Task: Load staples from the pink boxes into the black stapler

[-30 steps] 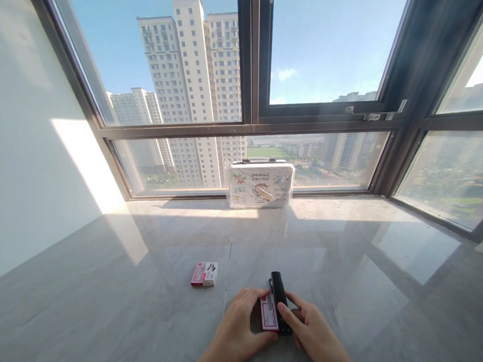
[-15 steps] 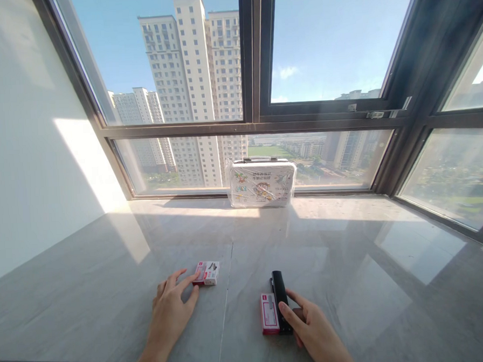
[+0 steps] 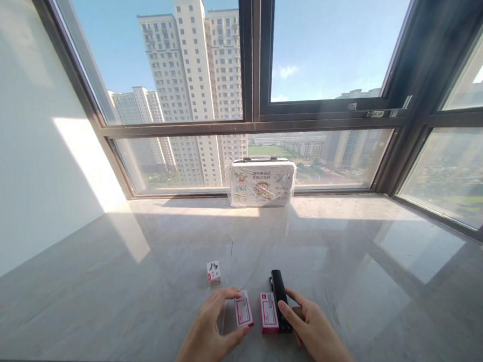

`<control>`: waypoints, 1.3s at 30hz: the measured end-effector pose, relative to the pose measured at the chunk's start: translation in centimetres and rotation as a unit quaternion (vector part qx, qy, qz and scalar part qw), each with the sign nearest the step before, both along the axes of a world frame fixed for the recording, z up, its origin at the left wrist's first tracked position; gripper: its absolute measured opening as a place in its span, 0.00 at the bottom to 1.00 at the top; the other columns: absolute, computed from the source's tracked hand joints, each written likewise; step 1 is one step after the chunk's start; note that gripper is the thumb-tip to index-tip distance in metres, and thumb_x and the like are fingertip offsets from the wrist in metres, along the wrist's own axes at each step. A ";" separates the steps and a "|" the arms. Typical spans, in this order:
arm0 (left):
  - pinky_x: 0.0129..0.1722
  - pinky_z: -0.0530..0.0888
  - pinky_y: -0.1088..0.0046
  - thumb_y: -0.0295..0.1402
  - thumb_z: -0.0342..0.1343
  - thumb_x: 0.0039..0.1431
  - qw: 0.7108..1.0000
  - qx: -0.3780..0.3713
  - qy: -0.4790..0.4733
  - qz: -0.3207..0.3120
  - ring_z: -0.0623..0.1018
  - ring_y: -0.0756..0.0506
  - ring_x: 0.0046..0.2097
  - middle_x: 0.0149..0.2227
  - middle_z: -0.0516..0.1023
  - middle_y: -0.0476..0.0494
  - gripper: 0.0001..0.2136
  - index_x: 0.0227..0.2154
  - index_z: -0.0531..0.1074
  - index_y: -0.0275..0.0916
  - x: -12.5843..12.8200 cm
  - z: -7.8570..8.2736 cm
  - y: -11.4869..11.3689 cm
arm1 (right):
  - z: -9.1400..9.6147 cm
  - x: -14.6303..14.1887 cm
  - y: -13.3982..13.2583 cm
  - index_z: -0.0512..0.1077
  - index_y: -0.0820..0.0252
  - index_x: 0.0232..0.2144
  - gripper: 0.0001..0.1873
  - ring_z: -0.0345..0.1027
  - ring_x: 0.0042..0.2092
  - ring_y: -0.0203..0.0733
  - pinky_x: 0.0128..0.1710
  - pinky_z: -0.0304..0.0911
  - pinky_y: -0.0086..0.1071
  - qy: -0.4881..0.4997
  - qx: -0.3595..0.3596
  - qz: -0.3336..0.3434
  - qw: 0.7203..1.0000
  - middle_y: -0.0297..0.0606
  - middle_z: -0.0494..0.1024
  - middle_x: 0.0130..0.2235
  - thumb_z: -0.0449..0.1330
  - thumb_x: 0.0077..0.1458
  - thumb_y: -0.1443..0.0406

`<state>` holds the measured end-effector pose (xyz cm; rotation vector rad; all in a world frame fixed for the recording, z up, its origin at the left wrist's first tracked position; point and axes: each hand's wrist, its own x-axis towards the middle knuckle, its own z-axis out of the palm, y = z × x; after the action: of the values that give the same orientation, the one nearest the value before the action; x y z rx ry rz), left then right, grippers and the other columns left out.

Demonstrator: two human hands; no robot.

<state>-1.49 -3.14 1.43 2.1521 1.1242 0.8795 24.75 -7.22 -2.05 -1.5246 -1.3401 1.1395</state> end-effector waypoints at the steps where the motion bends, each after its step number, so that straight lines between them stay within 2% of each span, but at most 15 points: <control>1: 0.60 0.69 0.62 0.34 0.66 0.53 1.000 -0.005 -0.012 -0.011 0.73 0.39 0.58 0.56 0.75 0.43 0.22 0.52 0.72 0.47 1.2 0.4 0.1 | 0.0 0.0 0.0 0.62 0.65 0.65 0.44 0.57 0.19 0.33 0.20 0.49 0.26 0.002 0.003 0.004 1.000 0.27 0.66 0.18 0.53 0.59 0.39; 4: 0.57 0.71 0.64 0.35 0.70 0.48 0.997 -0.044 -0.024 -0.060 0.75 0.39 0.55 0.54 0.76 0.45 0.29 0.54 0.71 0.48 4.3 0.9 0.5 | -0.1 0.0 0.0 0.62 0.65 0.65 0.43 0.57 0.18 0.34 0.20 0.50 0.26 0.003 0.010 0.015 1.000 0.27 0.66 0.17 0.52 0.60 0.40; 7: 0.52 0.73 0.66 0.35 0.73 0.41 0.992 -0.079 -0.026 -0.094 0.77 0.39 0.51 0.51 0.78 0.46 0.34 0.55 0.71 0.48 6.1 0.7 0.8 | -0.5 0.0 0.1 0.63 0.66 0.64 0.44 0.59 0.18 0.35 0.19 0.52 0.27 -0.012 0.008 0.012 1.000 0.29 0.68 0.17 0.51 0.60 0.39; 11: 0.55 0.71 0.65 0.40 0.75 0.39 0.991 -0.082 -0.036 -0.099 0.75 0.38 0.55 0.55 0.75 0.44 0.41 0.59 0.67 0.48 6.6 0.5 0.6 | -0.5 0.2 0.1 0.63 0.66 0.64 0.45 0.60 0.18 0.37 0.20 0.53 0.28 -0.025 0.004 0.000 1.000 0.30 0.70 0.18 0.50 0.59 0.38; 13: 0.58 0.68 0.64 0.46 0.73 0.44 0.993 -0.059 -0.046 -0.093 0.72 0.38 0.58 0.59 0.72 0.42 0.41 0.61 0.64 0.48 6.0 0.6 0.8 | -0.2 0.4 -0.1 0.62 0.65 0.65 0.46 0.61 0.20 0.38 0.22 0.54 0.29 -0.031 0.004 -0.031 0.999 0.29 0.69 0.18 0.49 0.59 0.37; 15: 0.55 0.70 0.65 0.50 0.62 0.57 0.998 -0.026 -0.057 -0.032 0.73 0.40 0.56 0.57 0.73 0.42 0.28 0.57 0.67 0.47 4.5 0.6 1.6 | 0.2 0.6 -0.5 0.63 0.66 0.64 0.46 0.63 0.24 0.40 0.24 0.56 0.30 -0.045 0.007 -0.067 0.997 0.29 0.68 0.19 0.49 0.59 0.37; 17: 0.44 0.72 0.69 0.51 0.49 0.67 0.993 0.011 -0.053 0.108 0.76 0.42 0.46 0.46 0.77 0.43 0.18 0.46 0.72 0.44 2.3 0.6 3.1 | 0.6 0.6 -1.1 0.65 0.66 0.63 0.46 0.65 0.27 0.41 0.28 0.58 0.30 -0.068 0.012 -0.083 0.994 0.30 0.68 0.22 0.52 0.57 0.37; 19: 0.37 0.70 0.70 0.52 0.46 0.67 0.961 0.036 -0.011 0.274 0.75 0.43 0.36 0.36 0.76 0.46 0.19 0.36 0.71 0.42 -0.2 0.3 5.0 | 0.8 0.3 -1.8 0.65 0.65 0.63 0.46 0.66 0.29 0.41 0.30 0.59 0.30 -0.104 0.018 -0.080 0.991 0.30 0.70 0.25 0.56 0.55 0.38; 20: 0.34 0.68 0.70 0.52 0.46 0.67 0.947 0.022 0.022 0.321 0.75 0.44 0.33 0.32 0.75 0.47 0.19 0.32 0.70 0.43 -1.3 0.2 5.8 | 0.9 0.1 -2.1 0.64 0.65 0.64 0.46 0.66 0.29 0.41 0.30 0.58 0.30 -0.126 0.019 -0.076 0.989 0.31 0.70 0.26 0.58 0.54 0.39; 21: 0.32 0.66 0.71 0.53 0.45 0.67 0.943 -0.004 0.058 0.328 0.74 0.44 0.31 0.28 0.74 0.48 0.20 0.29 0.69 0.43 -2.2 0.0 6.6 | 1.0 -0.1 -2.3 0.62 0.64 0.65 0.47 0.67 0.29 0.41 0.30 0.58 0.30 -0.148 0.019 -0.067 0.987 0.31 0.71 0.26 0.60 0.53 0.41; 23: 0.29 0.62 0.72 0.54 0.43 0.67 0.949 -0.047 0.115 0.291 0.74 0.44 0.28 0.24 0.73 0.49 0.23 0.25 0.68 0.43 -2.8 -0.3 7.5 | 1.3 -0.4 -2.6 0.58 0.64 0.67 0.49 0.68 0.30 0.41 0.30 0.57 0.31 -0.186 0.010 -0.044 0.982 0.31 0.72 0.27 0.63 0.51 0.45; 25: 0.29 0.59 0.73 0.54 0.41 0.67 0.961 -0.065 0.140 0.230 0.75 0.43 0.29 0.24 0.73 0.49 0.25 0.23 0.67 0.43 -1.9 -0.4 7.7 | 1.8 -0.7 -2.6 0.58 0.62 0.68 0.50 0.70 0.31 0.44 0.31 0.57 0.31 -0.205 -0.003 -0.026 0.978 0.33 0.75 0.28 0.66 0.48 0.49; 31: 0.28 0.60 0.73 0.56 0.40 0.67 0.981 -0.110 0.141 0.072 0.75 0.44 0.27 0.21 0.75 0.50 0.28 0.23 0.71 0.43 4.7 0.0 6.8 | 4.0 -1.7 -1.8 0.67 0.49 0.61 0.38 0.76 0.44 0.55 0.38 0.60 0.32 -0.221 0.024 -0.020 0.975 0.40 0.83 0.40 0.67 0.47 0.57; 35: 0.31 0.65 0.74 0.58 0.40 0.66 0.976 -0.161 0.138 -0.049 0.78 0.44 0.28 0.21 0.78 0.51 0.29 0.25 0.75 0.44 6.5 0.8 6.9 | 4.0 -1.9 -1.4 0.72 0.49 0.57 0.33 0.77 0.43 0.55 0.37 0.60 0.31 -0.225 0.029 -0.011 0.974 0.41 0.84 0.39 0.67 0.46 0.59; 39: 0.33 0.69 0.73 0.60 0.40 0.65 0.959 -0.209 0.143 -0.130 0.79 0.44 0.30 0.22 0.79 0.49 0.31 0.23 0.77 0.44 7.1 1.7 7.9 | 3.4 -0.7 -1.0 0.76 0.49 0.51 0.28 0.77 0.39 0.53 0.34 0.59 0.31 -0.210 0.033 -0.011 0.977 0.38 0.84 0.34 0.68 0.44 0.60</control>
<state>5.57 4.75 3.08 2.0385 1.0180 0.1908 24.06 -8.26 1.33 -1.7906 -1.6124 0.7732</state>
